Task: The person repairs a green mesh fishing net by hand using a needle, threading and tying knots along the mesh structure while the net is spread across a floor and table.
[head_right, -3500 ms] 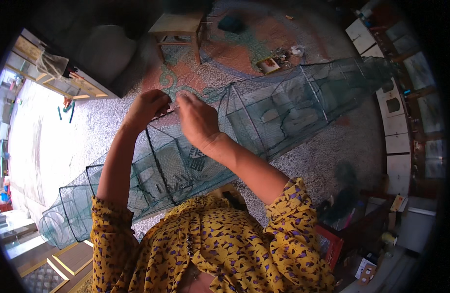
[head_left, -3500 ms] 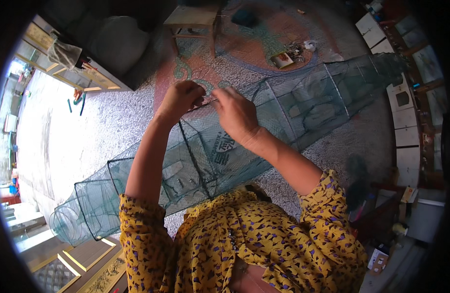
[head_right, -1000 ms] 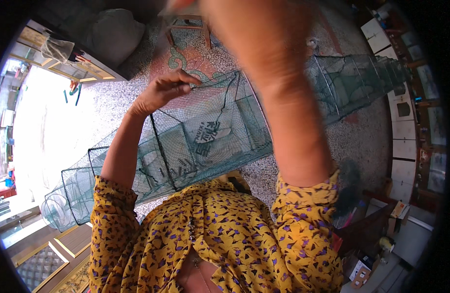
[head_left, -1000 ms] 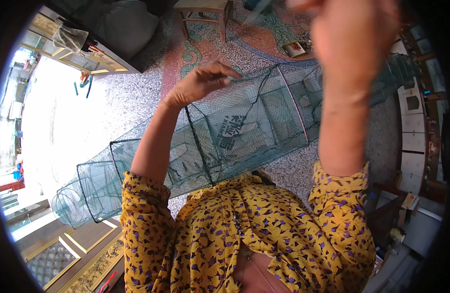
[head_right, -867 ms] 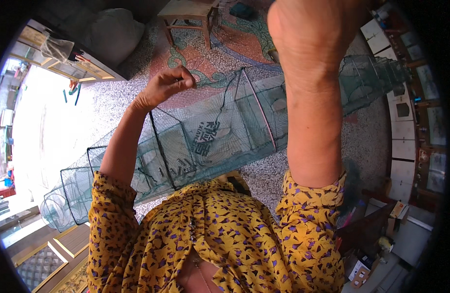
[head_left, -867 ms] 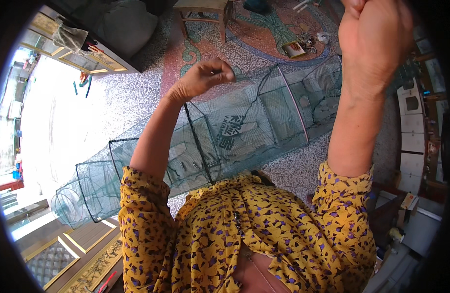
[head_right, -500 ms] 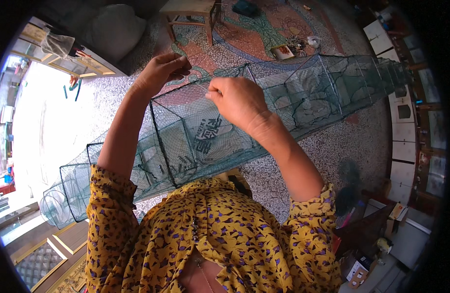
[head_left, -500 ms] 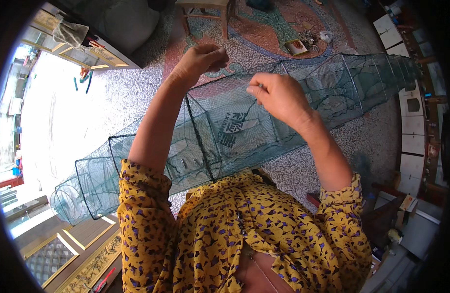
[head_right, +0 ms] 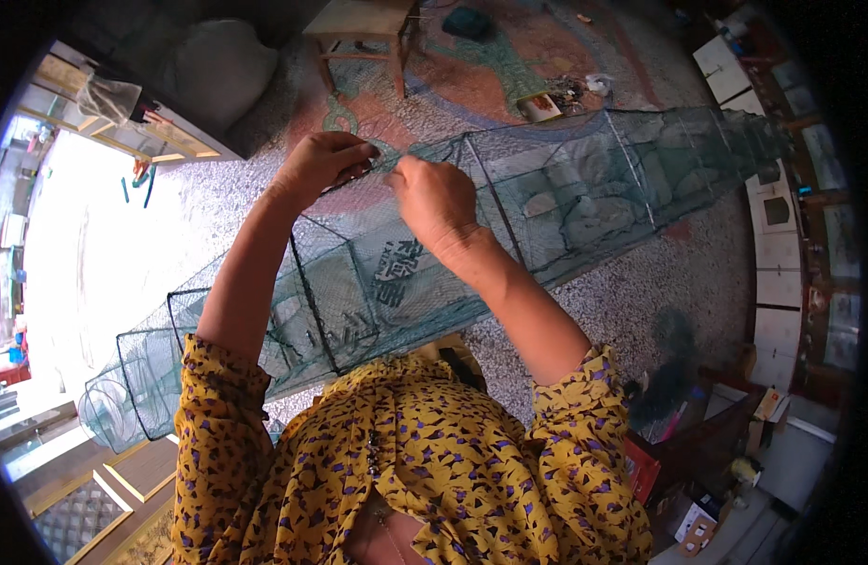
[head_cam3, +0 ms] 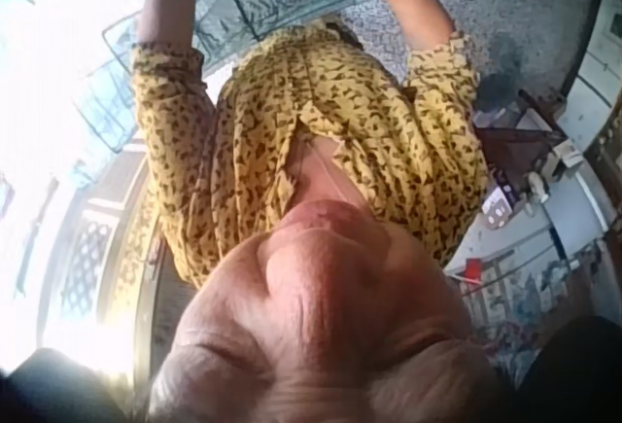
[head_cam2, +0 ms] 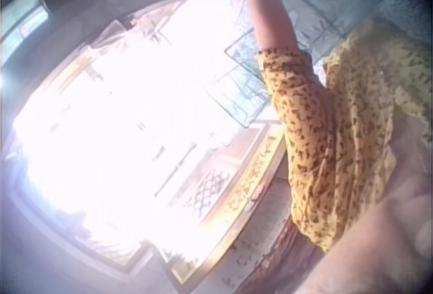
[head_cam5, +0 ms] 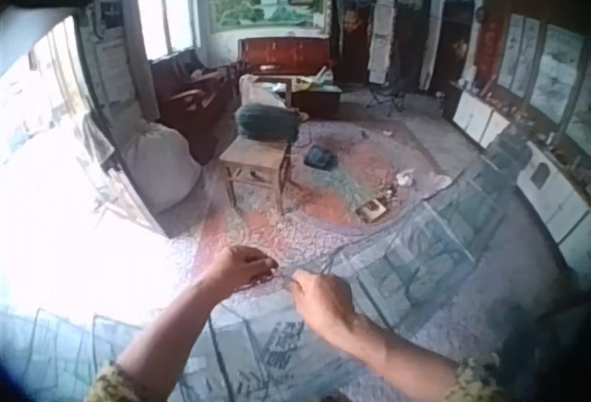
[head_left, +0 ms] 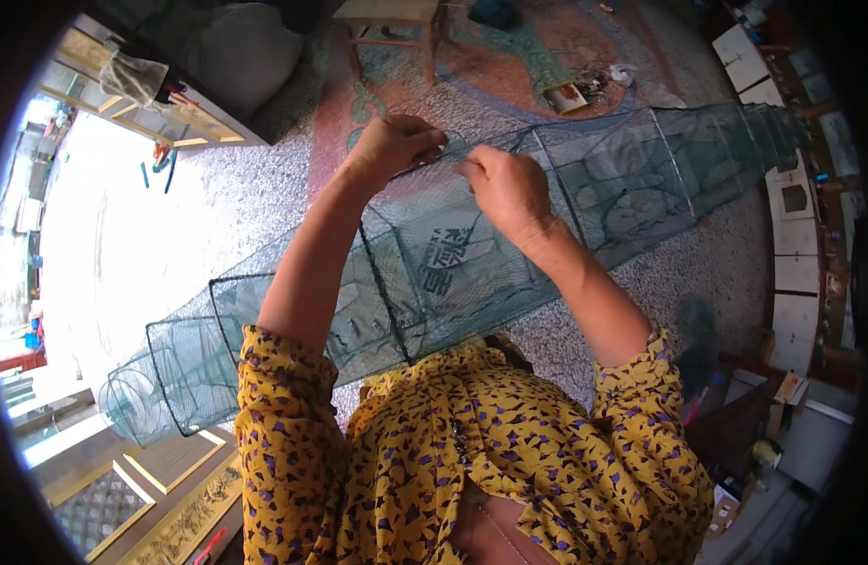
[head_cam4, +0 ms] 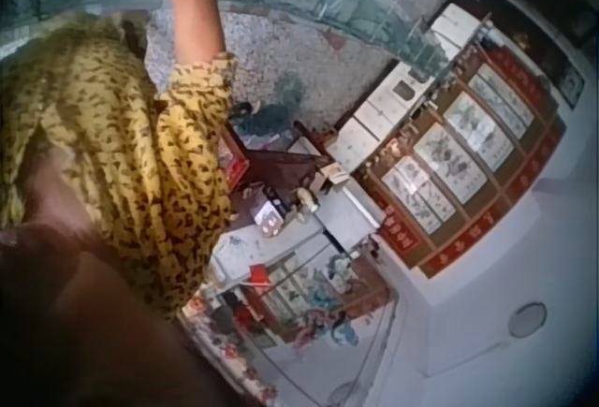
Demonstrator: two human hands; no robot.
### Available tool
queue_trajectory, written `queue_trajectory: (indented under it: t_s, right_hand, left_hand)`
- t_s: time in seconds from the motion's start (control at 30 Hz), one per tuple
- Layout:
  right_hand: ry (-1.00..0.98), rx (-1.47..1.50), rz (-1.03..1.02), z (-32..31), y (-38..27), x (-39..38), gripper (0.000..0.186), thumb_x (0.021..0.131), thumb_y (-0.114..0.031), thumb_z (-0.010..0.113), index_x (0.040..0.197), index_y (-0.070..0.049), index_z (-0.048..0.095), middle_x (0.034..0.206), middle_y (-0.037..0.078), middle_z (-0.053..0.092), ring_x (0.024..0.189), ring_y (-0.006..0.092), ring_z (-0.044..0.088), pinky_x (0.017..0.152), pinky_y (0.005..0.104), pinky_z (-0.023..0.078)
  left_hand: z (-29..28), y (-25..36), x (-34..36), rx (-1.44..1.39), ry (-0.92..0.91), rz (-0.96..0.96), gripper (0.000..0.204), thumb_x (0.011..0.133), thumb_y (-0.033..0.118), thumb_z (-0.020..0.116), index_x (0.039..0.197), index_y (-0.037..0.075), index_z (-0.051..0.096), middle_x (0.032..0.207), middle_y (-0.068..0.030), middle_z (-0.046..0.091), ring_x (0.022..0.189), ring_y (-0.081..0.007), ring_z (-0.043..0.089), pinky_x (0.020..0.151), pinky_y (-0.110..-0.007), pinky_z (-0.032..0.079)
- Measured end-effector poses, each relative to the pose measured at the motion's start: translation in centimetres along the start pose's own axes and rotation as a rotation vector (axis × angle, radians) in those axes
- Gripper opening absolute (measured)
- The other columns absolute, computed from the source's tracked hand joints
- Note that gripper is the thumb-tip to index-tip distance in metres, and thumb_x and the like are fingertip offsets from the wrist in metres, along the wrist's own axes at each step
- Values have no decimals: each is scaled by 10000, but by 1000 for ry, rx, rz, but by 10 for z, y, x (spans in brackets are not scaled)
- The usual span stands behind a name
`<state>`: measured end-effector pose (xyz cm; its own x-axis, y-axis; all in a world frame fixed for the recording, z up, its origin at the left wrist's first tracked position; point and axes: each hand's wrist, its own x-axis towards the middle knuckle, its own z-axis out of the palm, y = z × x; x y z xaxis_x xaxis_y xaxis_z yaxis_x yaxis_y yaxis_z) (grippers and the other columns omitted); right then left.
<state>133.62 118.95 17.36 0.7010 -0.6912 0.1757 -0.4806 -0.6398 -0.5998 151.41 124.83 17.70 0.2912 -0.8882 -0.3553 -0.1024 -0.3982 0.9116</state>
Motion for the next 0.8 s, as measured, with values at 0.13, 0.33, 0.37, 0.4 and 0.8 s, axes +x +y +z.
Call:
queue_trajectory:
  t_s: [0.13,0.33,0.37,0.4,0.8]
  right_hand:
    - [38,31,-54,8,6,1,164,820,-215,617,769,-60,598,641,146,602,592,340,599,519,426,445]
    - [-3,-52,-61,3,-1,2,166,819,-184,611,754,-40,560,644,150,592,606,331,602,518,411,459]
    - [7,-64,-77,2,-5,1,129,818,-144,588,773,-26,563,659,158,603,627,323,615,537,400,479]
    - [15,-79,-94,0,-9,-1,95,817,-104,566,792,-12,567,674,165,615,647,315,627,556,389,498]
    - [82,217,-145,-11,-26,33,185,822,-265,595,792,-83,614,672,105,632,640,298,623,546,389,486]
  left_hand:
    - [6,2,-2,39,30,43,222,880,200,603,986,14,657,770,-2,625,649,-38,539,560,-188,431]
    - [9,1,-1,73,18,31,245,907,245,553,930,7,606,727,6,556,627,-53,479,578,-202,399]
    - [9,2,-3,100,25,34,235,911,238,546,909,9,598,719,5,547,621,-56,473,571,-207,396]
    - [11,3,-4,123,32,38,227,915,231,540,887,11,590,711,4,539,615,-59,467,564,-211,392]
    - [-3,-10,-4,-382,138,238,146,912,174,540,896,32,566,777,-10,573,688,-88,529,630,-236,434]
